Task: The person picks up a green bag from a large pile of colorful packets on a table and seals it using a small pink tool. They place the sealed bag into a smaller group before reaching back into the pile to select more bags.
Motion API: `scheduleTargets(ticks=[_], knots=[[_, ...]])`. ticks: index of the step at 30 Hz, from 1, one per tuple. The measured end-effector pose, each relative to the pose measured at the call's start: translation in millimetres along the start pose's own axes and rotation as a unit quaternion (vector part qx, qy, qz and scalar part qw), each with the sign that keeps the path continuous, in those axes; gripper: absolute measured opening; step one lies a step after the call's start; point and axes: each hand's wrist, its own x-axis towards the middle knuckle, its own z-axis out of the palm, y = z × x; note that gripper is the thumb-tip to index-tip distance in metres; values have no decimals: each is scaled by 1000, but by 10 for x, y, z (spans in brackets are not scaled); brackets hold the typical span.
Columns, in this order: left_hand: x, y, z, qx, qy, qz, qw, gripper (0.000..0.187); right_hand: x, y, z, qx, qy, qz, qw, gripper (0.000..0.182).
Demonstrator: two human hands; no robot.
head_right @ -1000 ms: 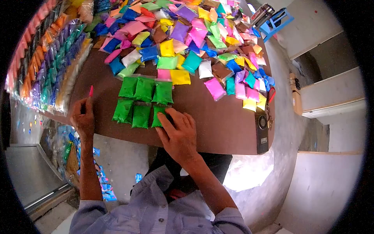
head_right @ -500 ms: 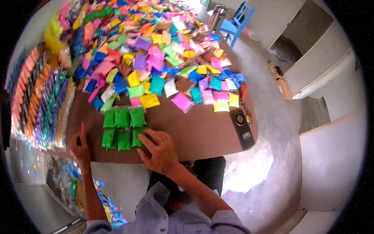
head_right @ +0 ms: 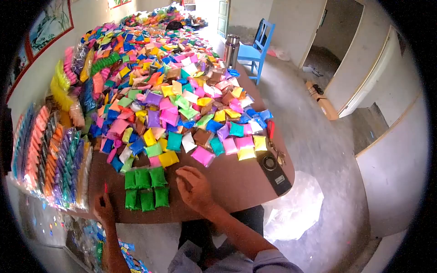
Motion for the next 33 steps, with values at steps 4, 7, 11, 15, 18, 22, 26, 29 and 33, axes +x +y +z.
scheduleTargets(ticks=[4, 7, 11, 15, 18, 22, 26, 29, 33], knots=[[52, 139, -37, 10, -5, 15, 1000, 15, 435, 223, -109, -3, 46, -19, 999, 24], [9, -70, 45, 7, 16, 15, 1000, 18, 728, 313, -155, -5, 69, -30, 997, 21], [34, -149, 55, 46, 19, 41, 998, 19, 1031, 437, -125, 1, 75, -31, 997, 19], [41, -37, 43, 37, -4, 4, 999, 18, 1265, 542, -67, -13, 51, -31, 998, 18], [48, -35, 30, 47, -19, -13, 999, 18, 1406, 569, 9, 36, 55, 12, 998, 17], [85, 91, 43, 69, -14, -21, 997, 16, 1511, 698, 150, 27, 71, -18, 997, 15], [64, -40, 27, 85, -12, 10, 996, 16, 1514, 637, 252, -37, 77, -71, 994, 14], [57, -88, 11, 97, -26, -6, 995, 14, 1518, 607, 291, -34, 75, -82, 993, 15], [76, -2, 36, 74, -24, -33, 996, 14, 1662, 651, 210, -80, 75, -119, 987, 23]])
